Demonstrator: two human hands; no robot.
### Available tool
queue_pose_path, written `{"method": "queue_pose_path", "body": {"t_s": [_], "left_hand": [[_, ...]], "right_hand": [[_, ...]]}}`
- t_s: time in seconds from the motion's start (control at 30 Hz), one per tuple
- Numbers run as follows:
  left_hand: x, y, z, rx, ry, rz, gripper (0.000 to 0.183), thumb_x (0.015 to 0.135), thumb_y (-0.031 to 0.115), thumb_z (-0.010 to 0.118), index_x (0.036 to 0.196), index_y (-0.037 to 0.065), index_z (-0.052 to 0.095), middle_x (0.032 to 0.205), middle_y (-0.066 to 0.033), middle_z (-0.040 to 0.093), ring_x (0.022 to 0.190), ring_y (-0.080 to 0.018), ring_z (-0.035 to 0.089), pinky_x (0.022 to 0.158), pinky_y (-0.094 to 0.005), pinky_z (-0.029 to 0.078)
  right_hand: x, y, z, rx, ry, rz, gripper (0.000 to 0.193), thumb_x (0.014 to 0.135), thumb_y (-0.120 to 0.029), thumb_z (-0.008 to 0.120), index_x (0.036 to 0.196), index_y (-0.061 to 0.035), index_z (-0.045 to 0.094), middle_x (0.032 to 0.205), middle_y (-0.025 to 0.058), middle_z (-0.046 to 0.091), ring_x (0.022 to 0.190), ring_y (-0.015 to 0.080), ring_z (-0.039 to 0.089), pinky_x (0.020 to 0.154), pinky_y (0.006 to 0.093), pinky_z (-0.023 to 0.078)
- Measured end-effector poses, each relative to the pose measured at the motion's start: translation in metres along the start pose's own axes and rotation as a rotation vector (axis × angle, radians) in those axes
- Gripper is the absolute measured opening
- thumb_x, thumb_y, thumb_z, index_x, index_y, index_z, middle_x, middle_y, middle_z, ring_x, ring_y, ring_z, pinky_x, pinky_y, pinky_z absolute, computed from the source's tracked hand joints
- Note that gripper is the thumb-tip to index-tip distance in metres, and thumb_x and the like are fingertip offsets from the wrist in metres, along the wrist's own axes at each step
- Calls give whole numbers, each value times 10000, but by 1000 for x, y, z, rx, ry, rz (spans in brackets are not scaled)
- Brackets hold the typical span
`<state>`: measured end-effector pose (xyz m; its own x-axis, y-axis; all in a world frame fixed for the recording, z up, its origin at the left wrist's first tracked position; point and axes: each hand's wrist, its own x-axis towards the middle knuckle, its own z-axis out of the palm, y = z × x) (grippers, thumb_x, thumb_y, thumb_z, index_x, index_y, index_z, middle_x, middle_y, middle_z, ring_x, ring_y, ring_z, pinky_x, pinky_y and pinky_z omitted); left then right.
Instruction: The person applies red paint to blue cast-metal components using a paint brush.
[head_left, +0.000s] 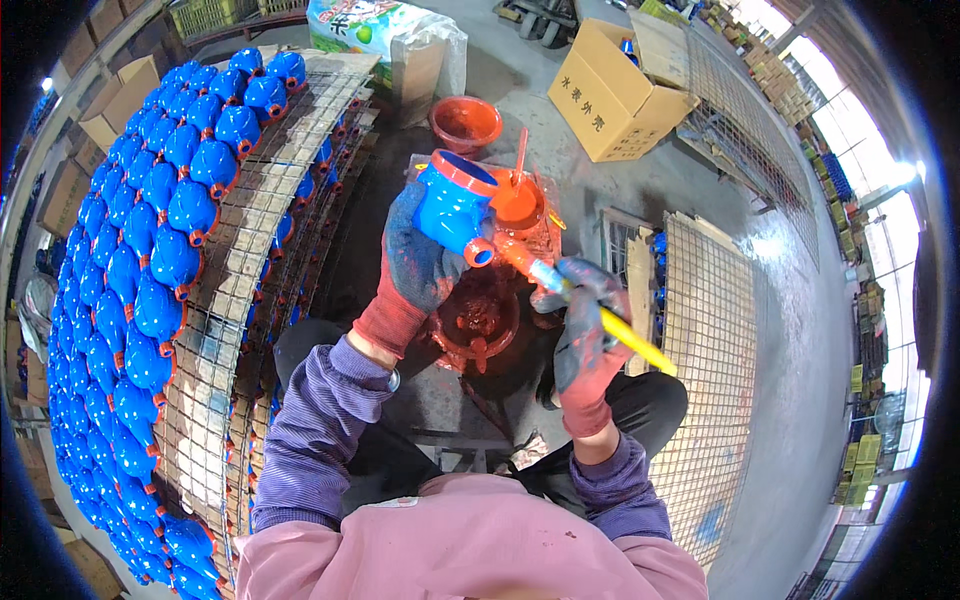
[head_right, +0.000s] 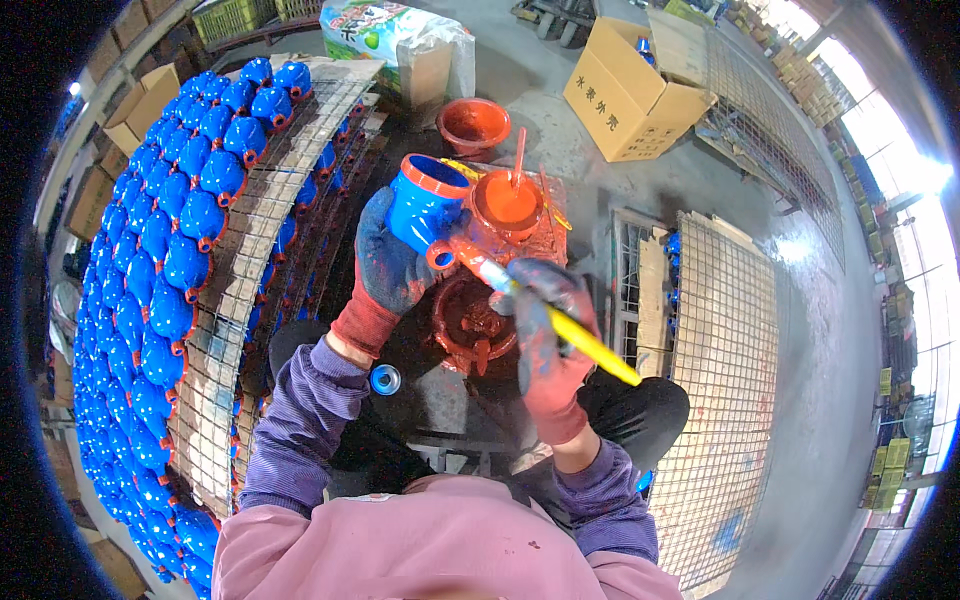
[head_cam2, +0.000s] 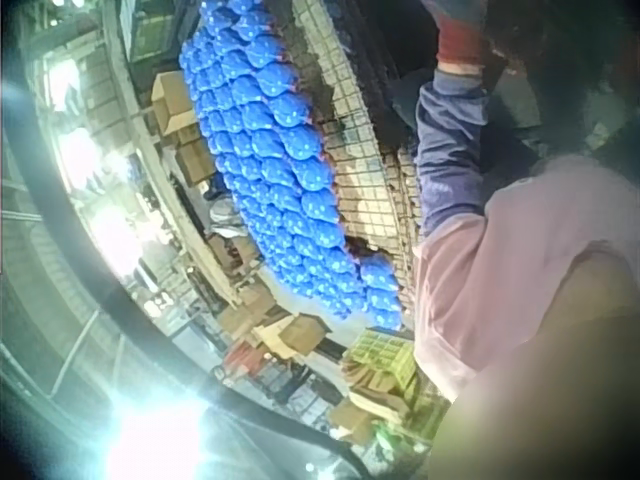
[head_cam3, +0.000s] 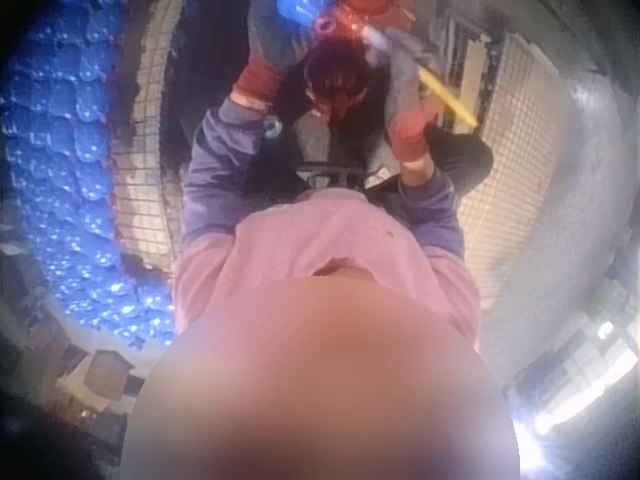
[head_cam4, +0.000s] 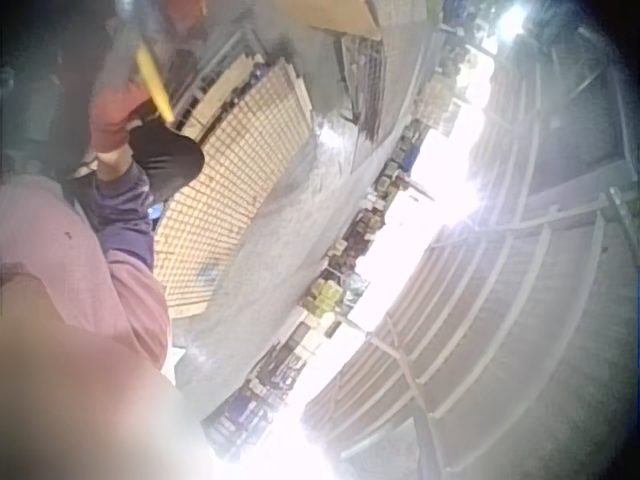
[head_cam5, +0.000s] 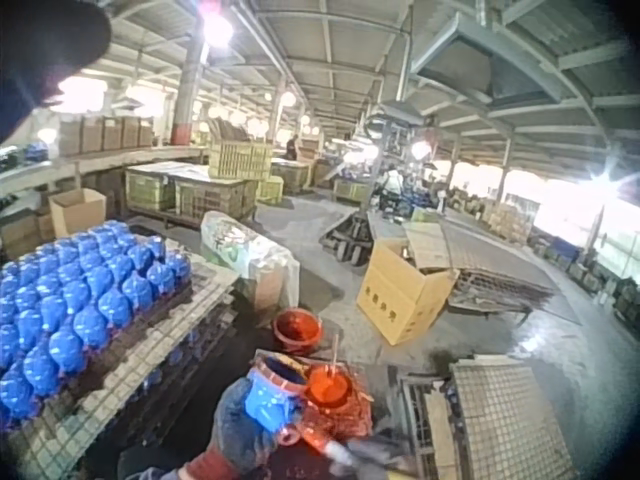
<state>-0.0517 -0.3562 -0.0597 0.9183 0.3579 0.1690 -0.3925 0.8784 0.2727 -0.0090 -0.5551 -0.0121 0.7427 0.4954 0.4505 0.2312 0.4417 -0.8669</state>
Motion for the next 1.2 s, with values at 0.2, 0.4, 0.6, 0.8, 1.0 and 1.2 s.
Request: {"method": "queue_pose_path", "body": {"t_s": [0.2,0.4,0.6,0.8,1.0,1.2], "left_hand": [[-13,6,16,-62,64,93,454,963,330,508,1312,50,431,1210,-182,575,1046,-305,628,860,-412,563],[-45,25,9,144,130,239,582,937,358,562,1375,17,388,1317,-208,521,1145,-338,578,971,-454,502],[-106,71,24,96,183,431,625,934,348,591,1408,26,342,1355,-199,489,1211,-353,527,1008,-456,479],[-224,106,48,554,589,683,545,880,288,663,1312,26,458,1177,-130,593,991,-257,631,825,-364,539],[-382,141,41,1400,1300,670,808,675,265,818,1325,-31,441,1164,-146,581,996,-243,611,847,-356,520],[-446,139,89,2280,1463,344,858,539,270,881,1254,-9,498,1130,-188,588,989,-318,617,863,-388,503]], "right_hand": [[-16,-14,26,-691,-201,-332,363,739,-20,718,1096,-30,655,1181,145,580,1055,260,590,851,315,498],[-31,-19,36,-678,-175,-379,273,735,-49,672,1006,-79,693,1060,115,638,986,286,611,872,365,490],[-40,-35,8,-858,-248,-392,287,712,-20,690,992,-83,681,1060,117,651,972,277,635,876,355,497],[-61,-22,-86,-527,134,-189,234,932,-69,532,1143,22,573,1164,131,594,1070,236,563,935,361,441],[-52,-19,-156,-527,207,-216,375,943,-43,495,1304,51,457,1204,146,579,1010,207,603,888,328,485],[-25,-61,-156,-765,70,-83,391,892,-33,519,1271,60,489,1102,107,583,910,177,593,754,273,490]]}}
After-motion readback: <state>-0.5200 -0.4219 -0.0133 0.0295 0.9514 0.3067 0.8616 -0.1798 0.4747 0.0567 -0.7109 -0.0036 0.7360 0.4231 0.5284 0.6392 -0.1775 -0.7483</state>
